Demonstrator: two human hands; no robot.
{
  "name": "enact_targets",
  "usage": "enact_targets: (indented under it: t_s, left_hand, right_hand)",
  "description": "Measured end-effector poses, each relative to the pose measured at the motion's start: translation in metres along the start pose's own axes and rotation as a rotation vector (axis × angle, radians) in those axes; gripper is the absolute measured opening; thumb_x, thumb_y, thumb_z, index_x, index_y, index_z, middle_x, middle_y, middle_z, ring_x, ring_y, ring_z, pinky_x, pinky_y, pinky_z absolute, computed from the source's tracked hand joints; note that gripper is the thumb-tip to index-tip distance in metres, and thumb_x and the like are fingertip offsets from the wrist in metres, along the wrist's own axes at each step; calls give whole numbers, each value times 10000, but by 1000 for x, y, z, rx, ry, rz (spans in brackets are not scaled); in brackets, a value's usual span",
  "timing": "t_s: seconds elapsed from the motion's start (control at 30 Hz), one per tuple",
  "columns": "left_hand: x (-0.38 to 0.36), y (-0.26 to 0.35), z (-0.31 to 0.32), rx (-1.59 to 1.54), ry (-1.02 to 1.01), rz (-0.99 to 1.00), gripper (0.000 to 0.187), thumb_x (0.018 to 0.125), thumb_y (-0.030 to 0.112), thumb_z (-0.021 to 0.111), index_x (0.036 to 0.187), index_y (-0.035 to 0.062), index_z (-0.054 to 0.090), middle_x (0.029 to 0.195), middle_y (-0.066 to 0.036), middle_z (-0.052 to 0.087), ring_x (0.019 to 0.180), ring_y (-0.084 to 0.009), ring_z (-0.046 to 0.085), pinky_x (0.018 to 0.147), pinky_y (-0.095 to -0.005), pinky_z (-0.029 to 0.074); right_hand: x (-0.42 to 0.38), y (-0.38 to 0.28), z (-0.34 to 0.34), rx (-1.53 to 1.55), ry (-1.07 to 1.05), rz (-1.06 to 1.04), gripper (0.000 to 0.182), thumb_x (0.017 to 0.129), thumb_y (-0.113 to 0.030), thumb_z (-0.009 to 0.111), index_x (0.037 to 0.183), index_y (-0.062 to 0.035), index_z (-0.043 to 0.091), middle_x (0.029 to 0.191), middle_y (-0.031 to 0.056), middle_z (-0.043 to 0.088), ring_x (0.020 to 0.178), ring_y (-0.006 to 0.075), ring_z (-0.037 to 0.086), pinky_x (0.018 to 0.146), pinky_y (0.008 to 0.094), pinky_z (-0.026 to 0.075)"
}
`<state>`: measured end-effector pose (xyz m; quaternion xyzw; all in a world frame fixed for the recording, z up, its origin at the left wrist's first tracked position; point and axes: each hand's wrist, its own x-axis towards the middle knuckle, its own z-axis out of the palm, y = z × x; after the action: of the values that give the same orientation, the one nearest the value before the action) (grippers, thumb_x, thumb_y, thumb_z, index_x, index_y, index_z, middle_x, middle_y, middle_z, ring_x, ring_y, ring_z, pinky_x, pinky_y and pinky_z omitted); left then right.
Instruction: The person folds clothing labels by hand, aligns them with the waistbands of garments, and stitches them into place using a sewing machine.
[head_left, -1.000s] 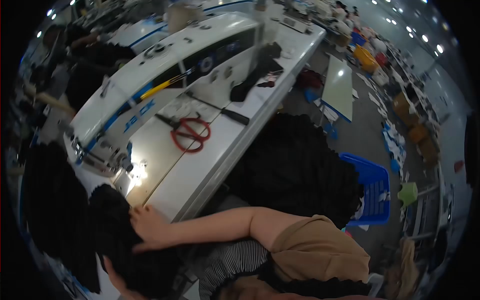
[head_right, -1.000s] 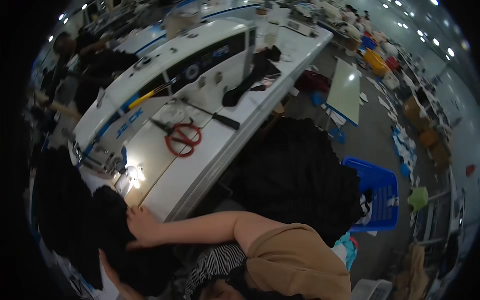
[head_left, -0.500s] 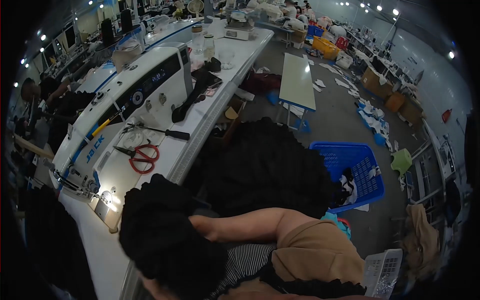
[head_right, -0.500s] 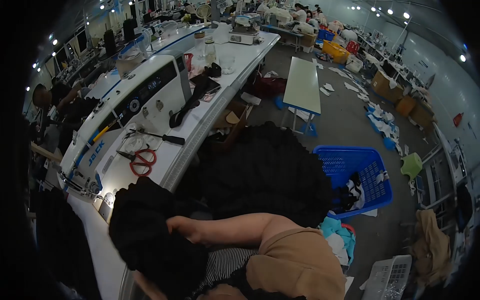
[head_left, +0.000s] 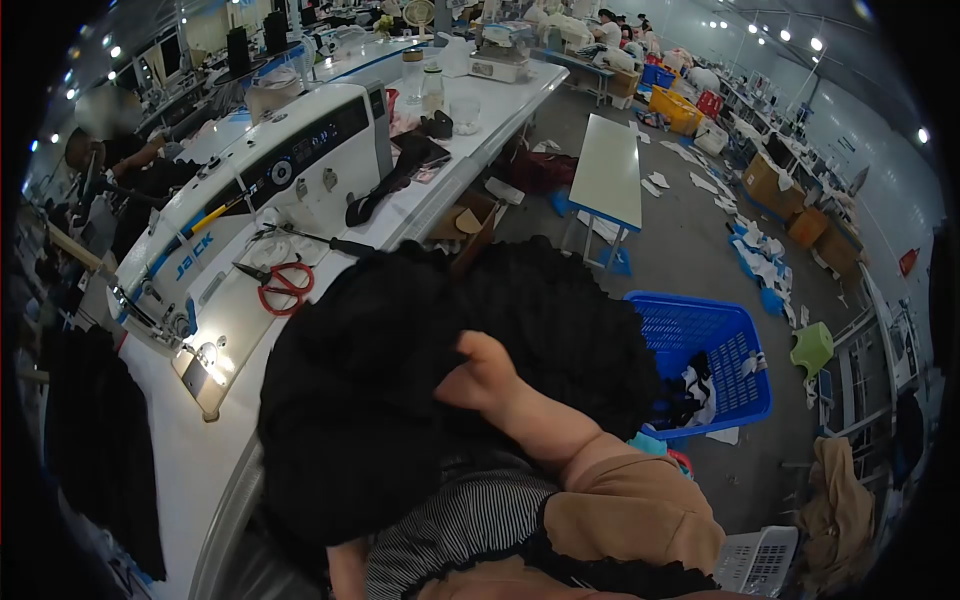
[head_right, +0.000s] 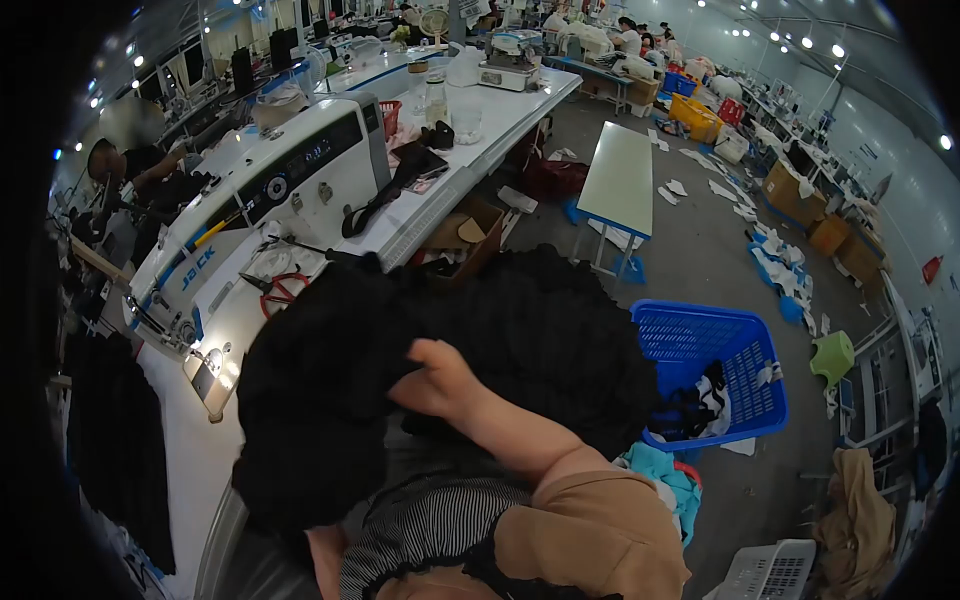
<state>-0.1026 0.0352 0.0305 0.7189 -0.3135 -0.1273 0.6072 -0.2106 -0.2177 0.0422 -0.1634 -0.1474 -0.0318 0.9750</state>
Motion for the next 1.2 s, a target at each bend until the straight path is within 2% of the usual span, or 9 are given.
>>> enact_targets:
  t_s: [0.33,0.43,0.5,0.7,0.87,0.93,1.03,1.13,1.2]
  left_hand:
    - [14,19,24,254,-22,24,584,863,411,461,1283,20,351,1206,-198,466,1116,-274,458,953,-337,365]
    - [19,26,26,353,-40,38,590,861,415,462,1287,23,346,1203,-203,467,1116,-277,458,954,-338,365]
    - [18,27,32,400,-57,43,594,860,418,463,1289,25,343,1201,-206,468,1116,-278,458,954,-339,365]
    - [19,30,50,556,-112,54,607,857,428,466,1296,31,334,1195,-216,470,1116,-283,458,954,-341,364]
    - [5,15,75,646,-170,31,615,854,434,468,1301,35,328,1191,-223,472,1116,-287,459,955,-343,364]
    - [-20,-16,88,1112,-243,690,607,811,429,531,1258,45,386,921,-196,602,854,-259,602,800,-372,456]
    - [-13,79,61,1242,-769,240,576,766,387,587,1192,31,430,653,-106,599,567,-228,598,642,-366,462]
    - [-3,4,27,1386,-501,458,539,697,308,659,1121,27,480,586,-70,558,488,-208,557,601,-323,434]
    - [0,-5,35,1249,-432,408,510,675,249,683,1098,29,501,719,-113,579,612,-228,582,645,-344,446]
  right_hand:
    - [-54,-3,15,314,-447,-6,588,748,-123,502,1280,29,305,1298,182,380,1201,264,375,1006,423,284]
    - [-47,-7,19,-105,-259,-247,660,754,-208,530,1318,4,263,1331,191,332,1230,266,339,1019,430,254]
    - [-34,7,12,-1184,508,-109,613,769,-74,521,1309,5,243,1280,149,388,1136,258,430,963,372,343]
    - [-1,29,-81,-633,443,-355,457,764,-32,581,1189,-1,417,1165,110,494,1038,235,498,885,321,408]
    - [-19,-65,-30,-1657,582,-773,439,890,-274,409,1269,-59,358,1291,105,373,1172,262,367,994,366,288]
    - [-25,-87,-27,-1884,748,-842,471,900,-326,367,1293,-69,327,1335,105,326,1220,271,315,1032,385,237]
    - [-28,-121,-21,-2905,699,-812,523,886,-347,384,1325,-83,280,1352,112,303,1243,281,285,1046,397,200]
    - [-4,-121,36,-3005,637,-171,540,860,-415,408,1303,-116,332,1310,90,372,1173,228,381,1009,324,273]
    - [23,-99,134,-2883,493,837,645,804,-381,504,1362,-189,243,1392,81,260,1279,189,249,1065,275,151]
